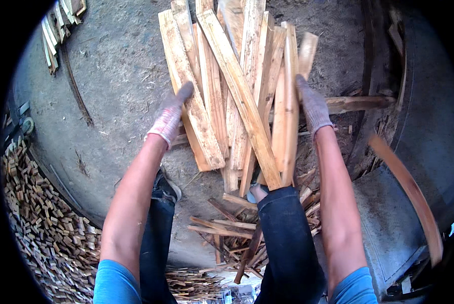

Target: The person gathers loose wooden planks from the floor of a lumber yard and stacks them onto a large pile. They repeatedly bend down to pick up bundles of wood and place them in an organized manner.

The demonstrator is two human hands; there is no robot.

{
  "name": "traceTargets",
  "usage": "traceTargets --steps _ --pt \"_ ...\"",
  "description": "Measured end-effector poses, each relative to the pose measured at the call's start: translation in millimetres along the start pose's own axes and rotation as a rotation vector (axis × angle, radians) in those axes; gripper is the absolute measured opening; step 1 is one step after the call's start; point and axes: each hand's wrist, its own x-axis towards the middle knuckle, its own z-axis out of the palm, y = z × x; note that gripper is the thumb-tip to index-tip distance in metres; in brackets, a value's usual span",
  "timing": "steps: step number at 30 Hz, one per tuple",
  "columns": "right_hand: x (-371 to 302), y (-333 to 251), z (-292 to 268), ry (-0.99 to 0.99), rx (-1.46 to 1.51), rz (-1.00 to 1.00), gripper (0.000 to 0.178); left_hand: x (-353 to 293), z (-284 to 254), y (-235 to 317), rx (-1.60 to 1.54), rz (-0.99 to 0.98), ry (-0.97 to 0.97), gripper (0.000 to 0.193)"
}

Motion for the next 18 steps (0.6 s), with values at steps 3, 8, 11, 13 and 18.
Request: traceTargets --steps 3,8,11,13,18 --pt "-9 -25 37 -0.095 -0.186 -0.007 0.097 -9 11 5 -0.042 0.021 -0.022 0.087" --pt "-18 -5 49 -0.239 -0.048 -0.216 0.088 2 -19 -2 0.012 0.008 -0.119 0.077" --pt "-20 3 63 -0.38 0.606 -0.033 0.074 15 -18 -11 -0.314 -0.087 -0.157 0.085" --pt "-12 -6 59 -0.481 0.72 0.032 0.071 14 -15 -15 -0.32 -0.168 -0.14 0.092" --pt "9 0 62 -0.552 0.965 0.094 0.063 7 -1 -16 -0.388 -0.116 -0.292 0.084"
